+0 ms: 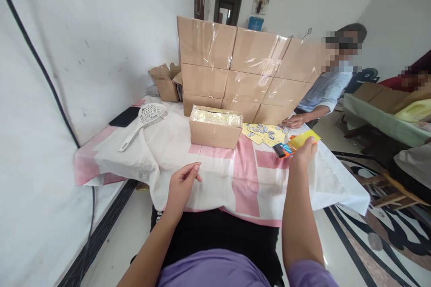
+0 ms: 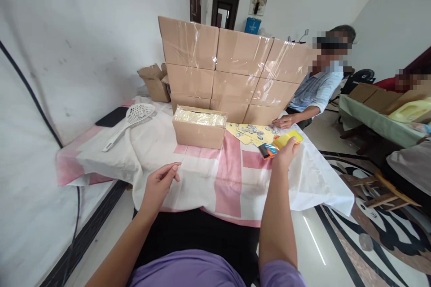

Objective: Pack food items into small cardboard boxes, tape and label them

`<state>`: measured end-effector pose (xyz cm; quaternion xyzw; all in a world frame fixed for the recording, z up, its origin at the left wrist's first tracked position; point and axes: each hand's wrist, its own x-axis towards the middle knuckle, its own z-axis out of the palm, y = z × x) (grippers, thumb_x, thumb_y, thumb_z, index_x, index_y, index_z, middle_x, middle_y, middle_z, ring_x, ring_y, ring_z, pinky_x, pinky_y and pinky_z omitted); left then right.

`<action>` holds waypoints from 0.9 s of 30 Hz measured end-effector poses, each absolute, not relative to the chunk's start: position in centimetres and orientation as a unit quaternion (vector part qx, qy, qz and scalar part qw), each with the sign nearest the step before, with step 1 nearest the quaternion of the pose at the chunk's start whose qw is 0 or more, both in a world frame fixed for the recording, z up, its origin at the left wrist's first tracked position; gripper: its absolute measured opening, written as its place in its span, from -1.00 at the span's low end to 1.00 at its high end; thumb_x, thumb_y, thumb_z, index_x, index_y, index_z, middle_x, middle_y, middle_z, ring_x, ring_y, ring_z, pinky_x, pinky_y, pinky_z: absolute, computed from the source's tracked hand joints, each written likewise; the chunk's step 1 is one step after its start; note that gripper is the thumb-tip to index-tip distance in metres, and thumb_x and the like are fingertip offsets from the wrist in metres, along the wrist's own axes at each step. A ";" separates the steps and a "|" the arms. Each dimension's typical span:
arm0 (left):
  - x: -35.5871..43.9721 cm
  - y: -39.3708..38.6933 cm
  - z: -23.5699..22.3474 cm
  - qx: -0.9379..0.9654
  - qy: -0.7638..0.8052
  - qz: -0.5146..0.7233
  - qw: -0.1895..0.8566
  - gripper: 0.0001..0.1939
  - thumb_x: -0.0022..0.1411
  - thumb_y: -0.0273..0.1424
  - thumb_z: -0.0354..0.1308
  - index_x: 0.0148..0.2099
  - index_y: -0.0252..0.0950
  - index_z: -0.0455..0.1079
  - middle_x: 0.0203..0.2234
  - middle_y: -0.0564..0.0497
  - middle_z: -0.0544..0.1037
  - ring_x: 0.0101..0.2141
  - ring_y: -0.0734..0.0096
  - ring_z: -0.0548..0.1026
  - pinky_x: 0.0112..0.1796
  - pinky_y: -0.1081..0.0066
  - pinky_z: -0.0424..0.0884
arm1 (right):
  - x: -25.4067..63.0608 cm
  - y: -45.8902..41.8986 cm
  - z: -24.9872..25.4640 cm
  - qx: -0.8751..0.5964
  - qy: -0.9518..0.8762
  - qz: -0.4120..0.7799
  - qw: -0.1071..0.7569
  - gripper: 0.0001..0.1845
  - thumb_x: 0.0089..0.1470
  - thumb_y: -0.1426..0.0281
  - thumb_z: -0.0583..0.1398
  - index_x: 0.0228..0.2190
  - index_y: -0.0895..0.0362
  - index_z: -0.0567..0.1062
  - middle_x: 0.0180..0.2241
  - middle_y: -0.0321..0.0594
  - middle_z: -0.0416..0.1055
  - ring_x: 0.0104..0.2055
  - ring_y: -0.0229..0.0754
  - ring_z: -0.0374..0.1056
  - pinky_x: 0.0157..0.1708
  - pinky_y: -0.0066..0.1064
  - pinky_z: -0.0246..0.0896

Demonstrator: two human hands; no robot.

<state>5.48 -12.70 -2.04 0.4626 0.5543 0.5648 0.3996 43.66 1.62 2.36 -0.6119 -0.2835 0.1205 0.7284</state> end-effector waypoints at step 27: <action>5.8 -13.0 2.3 0.581 0.502 0.572 0.289 -0.26 0.38 -0.19 0.16 0.49 -0.16 0.00 -0.22 0.01 0.68 -0.35 0.44 0.50 -0.30 0.43 0.36 | 22.8 -7.8 9.2 -0.275 -0.852 0.206 0.395 -0.90 0.16 0.51 0.27 -0.36 0.06 0.50 -0.12 -0.21 0.42 -0.02 -0.10 0.30 0.02 -0.18 0.24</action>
